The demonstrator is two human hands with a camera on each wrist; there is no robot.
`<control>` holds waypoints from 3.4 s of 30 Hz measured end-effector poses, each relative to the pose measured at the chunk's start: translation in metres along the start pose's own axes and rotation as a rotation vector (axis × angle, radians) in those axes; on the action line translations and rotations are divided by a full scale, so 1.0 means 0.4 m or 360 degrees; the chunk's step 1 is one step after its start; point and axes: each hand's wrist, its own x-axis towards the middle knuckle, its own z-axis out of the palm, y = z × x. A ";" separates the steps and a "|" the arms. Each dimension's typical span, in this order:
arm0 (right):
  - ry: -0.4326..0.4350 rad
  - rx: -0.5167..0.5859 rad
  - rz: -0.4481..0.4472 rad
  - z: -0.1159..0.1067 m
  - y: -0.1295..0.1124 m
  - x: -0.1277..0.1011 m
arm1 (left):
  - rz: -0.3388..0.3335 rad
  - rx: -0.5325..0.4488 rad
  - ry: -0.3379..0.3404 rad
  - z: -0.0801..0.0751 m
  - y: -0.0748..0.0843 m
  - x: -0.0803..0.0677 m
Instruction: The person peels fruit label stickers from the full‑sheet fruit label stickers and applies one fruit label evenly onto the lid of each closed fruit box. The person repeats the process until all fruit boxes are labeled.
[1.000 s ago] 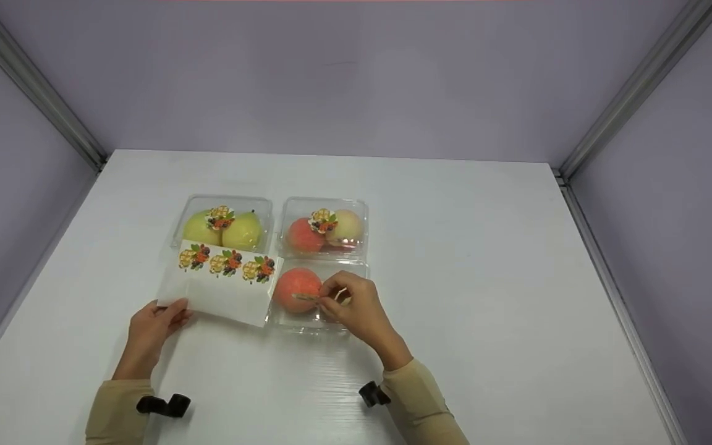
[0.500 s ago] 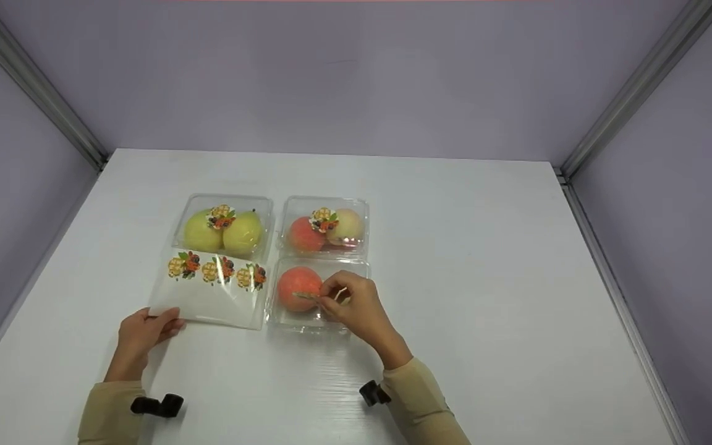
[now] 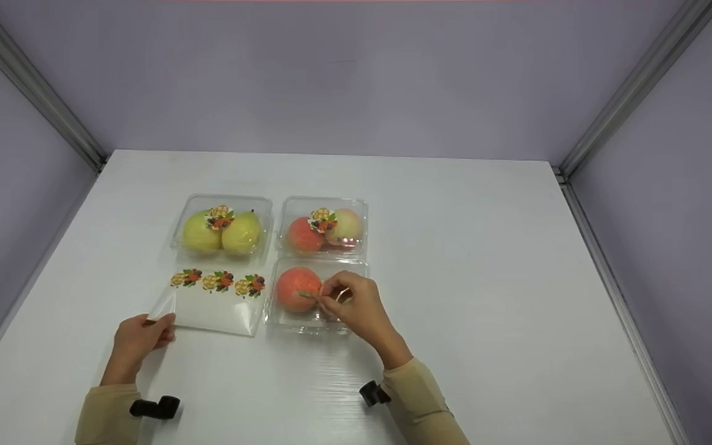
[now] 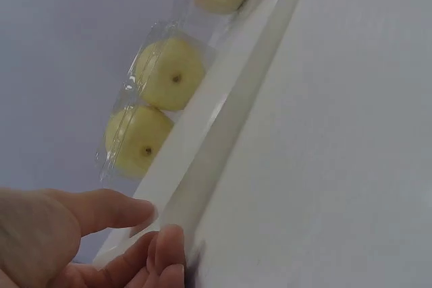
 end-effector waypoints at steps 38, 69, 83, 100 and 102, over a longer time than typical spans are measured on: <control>0.0067 -0.0048 0.0176 -0.009 0.023 0.013 | 0.0206 0.0142 0.0103 0.078 0.077 -0.012; -0.0060 0.0098 0.0224 -0.021 0.047 0.053 | 0.0648 -0.0224 -0.0405 0.243 0.190 -0.034; -0.0177 0.0158 0.0301 -0.024 0.048 0.072 | 0.0655 -0.0165 -0.0460 0.267 0.203 -0.034; -0.0166 0.0070 0.0359 -0.017 0.058 0.093 | 0.0616 -0.0221 -0.0455 0.273 0.199 -0.035; -0.0158 0.0050 0.0364 -0.016 0.058 0.095 | 0.0610 -0.0211 -0.0453 0.273 0.199 -0.036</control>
